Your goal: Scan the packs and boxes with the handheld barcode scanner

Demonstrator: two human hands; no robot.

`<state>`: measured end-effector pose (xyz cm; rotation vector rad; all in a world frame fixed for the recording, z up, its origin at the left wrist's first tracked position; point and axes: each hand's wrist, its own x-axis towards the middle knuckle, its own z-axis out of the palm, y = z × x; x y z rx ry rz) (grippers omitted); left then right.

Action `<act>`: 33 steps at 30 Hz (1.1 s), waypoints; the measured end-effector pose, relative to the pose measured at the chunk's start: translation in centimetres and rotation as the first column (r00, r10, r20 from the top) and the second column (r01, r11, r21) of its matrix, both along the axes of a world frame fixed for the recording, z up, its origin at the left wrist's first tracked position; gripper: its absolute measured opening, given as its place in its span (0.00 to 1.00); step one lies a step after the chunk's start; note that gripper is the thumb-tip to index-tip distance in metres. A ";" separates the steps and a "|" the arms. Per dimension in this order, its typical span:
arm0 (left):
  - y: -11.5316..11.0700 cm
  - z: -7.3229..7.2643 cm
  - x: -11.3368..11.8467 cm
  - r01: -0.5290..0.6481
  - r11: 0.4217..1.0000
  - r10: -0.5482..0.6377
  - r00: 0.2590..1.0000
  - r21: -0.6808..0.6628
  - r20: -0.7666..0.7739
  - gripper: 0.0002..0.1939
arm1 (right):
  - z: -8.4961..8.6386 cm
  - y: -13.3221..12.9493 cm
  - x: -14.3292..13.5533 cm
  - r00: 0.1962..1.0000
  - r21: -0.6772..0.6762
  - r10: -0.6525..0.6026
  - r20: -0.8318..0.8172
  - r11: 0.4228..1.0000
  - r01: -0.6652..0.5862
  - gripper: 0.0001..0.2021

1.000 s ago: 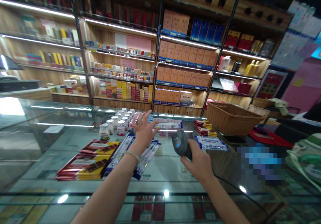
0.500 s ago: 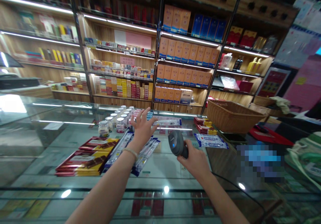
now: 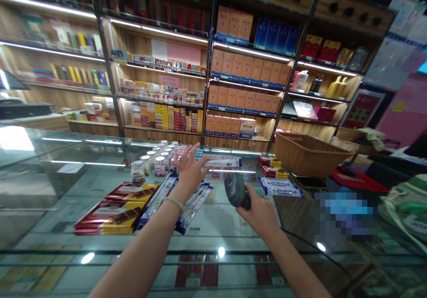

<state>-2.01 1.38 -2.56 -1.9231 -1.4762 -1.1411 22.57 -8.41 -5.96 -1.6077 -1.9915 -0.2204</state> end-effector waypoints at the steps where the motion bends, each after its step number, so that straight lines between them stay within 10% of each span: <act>1: 0.0 0.0 0.0 0.002 1.000 -0.002 1.000 -0.002 -0.001 0.10 | 0.1 0.0 0.0 1.000 -0.001 -0.001 0.009 1.000 0.001 0.19; 12: -0.1 -0.1 0.0 0.012 1.000 -0.012 1.000 -0.005 -0.010 0.11 | 0.6 -0.1 -0.2 0.996 -0.005 -0.017 0.088 1.000 0.017 0.12; 20: -0.2 0.0 0.1 0.015 1.000 -0.015 1.000 -0.002 -0.011 0.11 | -0.4 0.8 -0.3 0.985 0.262 0.076 0.158 0.958 -0.116 0.14; 33: -0.2 0.0 0.3 0.026 1.000 -0.026 1.000 0.004 -0.010 0.12 | -1.4 1.1 -0.5 0.955 0.194 0.095 0.279 0.969 -0.153 0.15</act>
